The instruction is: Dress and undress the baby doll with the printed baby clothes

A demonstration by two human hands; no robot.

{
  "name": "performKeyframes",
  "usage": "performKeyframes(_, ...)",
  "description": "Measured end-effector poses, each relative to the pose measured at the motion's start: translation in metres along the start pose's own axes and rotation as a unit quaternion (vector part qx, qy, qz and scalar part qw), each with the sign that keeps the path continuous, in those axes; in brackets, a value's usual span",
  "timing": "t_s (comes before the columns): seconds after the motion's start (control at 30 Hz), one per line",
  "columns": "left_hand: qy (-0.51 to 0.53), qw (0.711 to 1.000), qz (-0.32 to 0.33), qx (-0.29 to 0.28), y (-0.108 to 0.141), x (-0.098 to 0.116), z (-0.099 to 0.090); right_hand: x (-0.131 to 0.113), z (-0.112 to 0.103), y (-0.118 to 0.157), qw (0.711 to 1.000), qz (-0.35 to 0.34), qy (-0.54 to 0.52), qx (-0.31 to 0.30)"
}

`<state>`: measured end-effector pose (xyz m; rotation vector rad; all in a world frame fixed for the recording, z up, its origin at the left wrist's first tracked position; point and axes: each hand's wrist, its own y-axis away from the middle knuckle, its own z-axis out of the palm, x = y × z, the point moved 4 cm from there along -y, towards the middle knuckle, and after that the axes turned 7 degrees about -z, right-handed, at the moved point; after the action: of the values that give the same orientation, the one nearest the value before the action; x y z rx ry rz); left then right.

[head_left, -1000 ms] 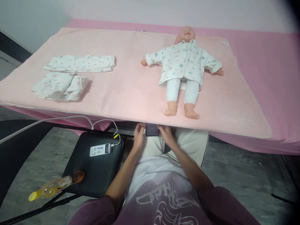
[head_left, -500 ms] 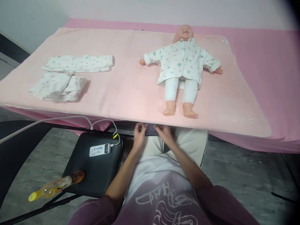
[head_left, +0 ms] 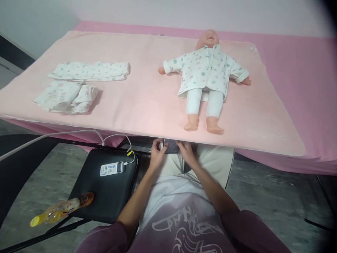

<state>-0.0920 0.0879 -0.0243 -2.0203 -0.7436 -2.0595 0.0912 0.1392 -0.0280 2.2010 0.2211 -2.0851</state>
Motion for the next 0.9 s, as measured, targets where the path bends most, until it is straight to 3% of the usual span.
performKeyframes(0.37, 0.022, 0.999, -0.028, 0.005, -0.008, -0.002, 0.0, 0.025, -0.01, 0.011, 0.996, 0.024, -0.086, 0.017)
performKeyframes(0.57, 0.036, 0.999, -0.027, -0.004, -0.002, 0.0, -0.003, 0.029, -0.011, 0.011, 0.997, 0.042, -0.061, 0.008)
performKeyframes(0.9, 0.006, 1.0, -0.011, -0.001, 0.0, -0.008, -0.007, 0.022, -0.011, 0.01, 1.0, 0.015, -0.026, -0.006)
